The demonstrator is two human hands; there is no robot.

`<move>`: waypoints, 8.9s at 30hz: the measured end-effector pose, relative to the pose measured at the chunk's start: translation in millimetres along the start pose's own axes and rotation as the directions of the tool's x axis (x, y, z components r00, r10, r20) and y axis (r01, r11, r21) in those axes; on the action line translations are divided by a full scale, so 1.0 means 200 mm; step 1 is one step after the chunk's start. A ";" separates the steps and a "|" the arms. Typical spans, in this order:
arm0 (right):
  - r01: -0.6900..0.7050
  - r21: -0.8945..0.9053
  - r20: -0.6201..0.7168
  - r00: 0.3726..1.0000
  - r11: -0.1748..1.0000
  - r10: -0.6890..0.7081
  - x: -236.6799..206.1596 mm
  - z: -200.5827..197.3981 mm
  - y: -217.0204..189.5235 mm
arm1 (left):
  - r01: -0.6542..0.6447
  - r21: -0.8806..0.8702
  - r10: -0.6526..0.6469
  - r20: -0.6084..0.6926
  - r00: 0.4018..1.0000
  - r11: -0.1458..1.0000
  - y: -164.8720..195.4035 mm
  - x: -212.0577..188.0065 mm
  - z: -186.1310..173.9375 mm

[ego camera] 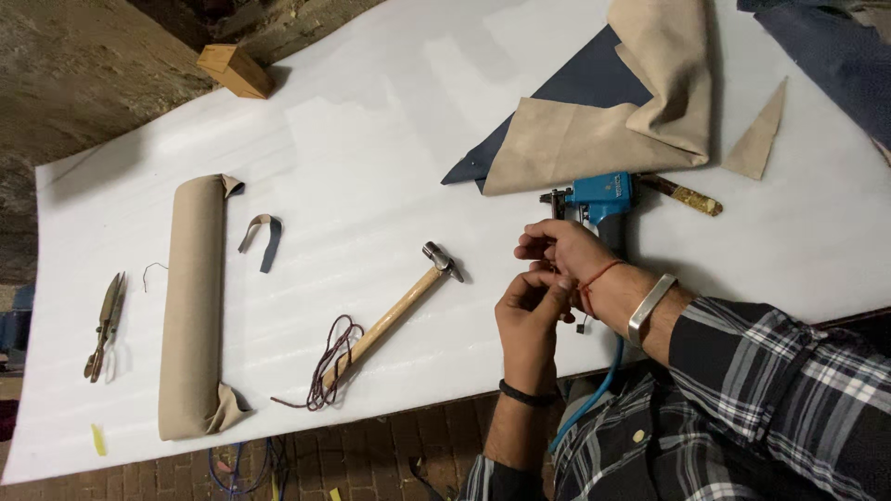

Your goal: The person picks up a pneumatic nail gun from the work table, loads fasteners into it and works the mechanism, then handles a metal ruler and fabric pieces on the table. For a long stretch they fidget with a red string bracelet on their wrist before standing back from the table.

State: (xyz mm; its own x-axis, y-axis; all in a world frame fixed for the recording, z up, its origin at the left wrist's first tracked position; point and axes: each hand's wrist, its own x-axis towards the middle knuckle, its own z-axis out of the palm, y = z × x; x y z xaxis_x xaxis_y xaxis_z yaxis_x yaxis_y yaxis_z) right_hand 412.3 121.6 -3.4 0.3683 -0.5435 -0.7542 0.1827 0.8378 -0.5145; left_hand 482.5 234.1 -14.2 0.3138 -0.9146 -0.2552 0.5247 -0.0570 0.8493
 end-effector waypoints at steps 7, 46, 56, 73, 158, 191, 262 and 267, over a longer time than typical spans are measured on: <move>0.004 0.031 -0.064 0.998 1.000 -0.002 -0.02 0.00 -0.02 | -0.082 0.274 0.119 -0.120 0.986 0.958 0.02 -0.05 0.08; 0.009 -0.073 -0.017 1.000 0.997 -0.010 0.00 -0.08 0.06 | -0.048 0.462 -0.016 0.134 0.991 0.886 0.18 -0.17 0.04; -0.023 -0.104 -0.032 0.999 0.994 0.020 -0.01 -0.06 0.10 | -0.068 0.656 0.084 0.007 0.996 0.751 0.19 -0.16 0.04; -0.073 -0.065 -0.072 0.995 0.995 0.068 -0.04 -0.02 0.02 | -0.599 0.669 0.392 0.456 0.799 0.441 0.26 -0.25 0.10; -0.056 -0.142 -0.038 0.998 0.988 0.052 0.06 -0.03 0.01 | -0.345 0.560 0.278 0.203 0.939 0.753 0.15 -0.13 0.11; 0.040 -0.273 0.016 0.999 0.961 -0.037 0.04 0.06 0.03 | 0.040 0.189 -0.099 0.319 0.943 0.981 0.06 -0.12 -0.04; -0.025 -0.149 -0.096 0.995 0.988 0.011 0.13 -0.25 0.09 | 0.110 0.458 -0.176 0.102 0.979 0.882 0.00 -0.04 0.02; 0.009 -0.151 -0.180 0.983 0.988 -0.037 0.23 -0.57 0.02 | 0.156 0.475 -0.185 0.015 0.983 0.866 -0.14 0.09 -0.02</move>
State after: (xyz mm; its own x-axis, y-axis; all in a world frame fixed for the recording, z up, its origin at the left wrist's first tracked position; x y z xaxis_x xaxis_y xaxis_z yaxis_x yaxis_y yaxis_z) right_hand 325.5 92.8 -87.2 0.1917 -0.5743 -0.7959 0.0464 0.8153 -0.5771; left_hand 475.5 221.2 -44.0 0.1987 -0.8942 -0.4012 0.1278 -0.3822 0.9152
